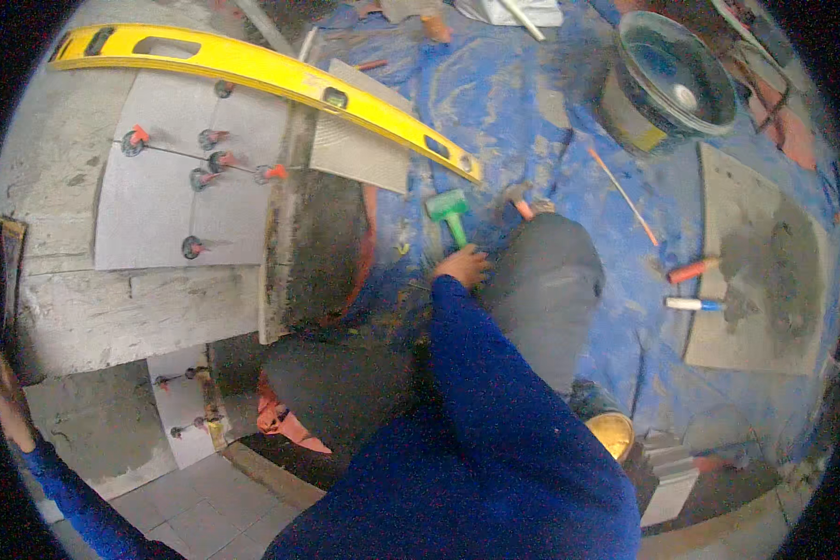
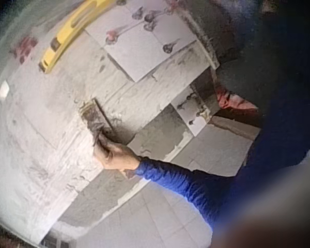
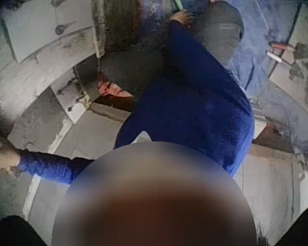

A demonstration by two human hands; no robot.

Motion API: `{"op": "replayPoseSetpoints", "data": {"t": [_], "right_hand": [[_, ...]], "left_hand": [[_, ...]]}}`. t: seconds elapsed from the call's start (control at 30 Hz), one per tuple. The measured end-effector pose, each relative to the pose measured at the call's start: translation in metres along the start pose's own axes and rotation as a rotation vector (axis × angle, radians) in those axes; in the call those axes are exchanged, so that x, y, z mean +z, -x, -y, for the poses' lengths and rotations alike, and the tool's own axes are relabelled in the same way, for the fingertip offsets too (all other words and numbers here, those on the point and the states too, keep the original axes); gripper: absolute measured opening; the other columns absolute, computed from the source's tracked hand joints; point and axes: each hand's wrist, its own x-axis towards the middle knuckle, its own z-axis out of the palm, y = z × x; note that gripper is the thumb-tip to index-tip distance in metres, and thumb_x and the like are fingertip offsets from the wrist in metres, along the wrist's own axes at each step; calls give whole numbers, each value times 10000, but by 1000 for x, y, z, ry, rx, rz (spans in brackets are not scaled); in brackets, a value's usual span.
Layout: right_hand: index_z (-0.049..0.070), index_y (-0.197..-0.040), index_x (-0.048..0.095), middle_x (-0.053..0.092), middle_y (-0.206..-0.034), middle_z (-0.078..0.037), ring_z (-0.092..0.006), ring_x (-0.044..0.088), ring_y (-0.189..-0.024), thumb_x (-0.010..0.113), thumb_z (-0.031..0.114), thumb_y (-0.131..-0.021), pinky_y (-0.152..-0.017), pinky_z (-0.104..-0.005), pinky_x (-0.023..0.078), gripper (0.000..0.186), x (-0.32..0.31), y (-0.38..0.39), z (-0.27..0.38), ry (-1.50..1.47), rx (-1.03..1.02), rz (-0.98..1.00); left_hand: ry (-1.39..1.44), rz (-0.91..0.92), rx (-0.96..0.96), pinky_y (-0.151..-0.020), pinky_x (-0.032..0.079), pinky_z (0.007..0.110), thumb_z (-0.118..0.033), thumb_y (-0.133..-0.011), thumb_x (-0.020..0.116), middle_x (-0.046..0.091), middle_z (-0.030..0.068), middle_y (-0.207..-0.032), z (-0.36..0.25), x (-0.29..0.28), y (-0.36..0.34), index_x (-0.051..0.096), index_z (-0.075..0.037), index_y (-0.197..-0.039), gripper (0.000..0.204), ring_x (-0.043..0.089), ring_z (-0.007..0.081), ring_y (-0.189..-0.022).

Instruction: The person applies cement to a wall using a trowel and hammer, then uses a spirit level to check alignment. They place a tile onto the cemented area and adjust its position.

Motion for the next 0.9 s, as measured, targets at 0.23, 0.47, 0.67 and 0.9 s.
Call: {"op": "replayPoseSetpoints", "data": {"t": [0.23,0.47,0.67,0.9], "right_hand": [[59,-1364,610,721,-1226,-203,-396,691,-1150,853,490,-762,-984,-530,538,779,12,-33,-6,-346,-189,407],[56,-1576,326,396,-1551,-303,-449,393,-1453,764,269,-865,-1147,-590,397,862,10,-126,30,-520,204,-4],[99,-1495,500,443,-1547,-230,-421,483,-1379,683,361,-967,-1057,-622,453,618,6,-210,-18,-106,172,-148],[81,-1489,519,491,-1538,-209,-439,549,-1332,639,393,-1010,-917,-679,529,584,-5,-227,-45,-191,45,-8]], "left_hand": [[204,-296,-195,-755,516,388,-19,-894,728,658,182,-841,-34,-62,8,730,11,-968,80,647,334,-788],[298,-266,-152,-764,506,418,-49,-837,756,663,164,-819,-40,-70,-3,714,-2,-894,85,641,357,-824],[343,-292,-129,-749,456,429,-54,-830,766,617,143,-765,-43,-74,-8,709,-7,-871,85,580,358,-773],[358,-256,-133,-818,482,420,-65,-847,759,660,137,-804,-37,-72,-6,735,-22,-908,78,615,349,-823]]}}
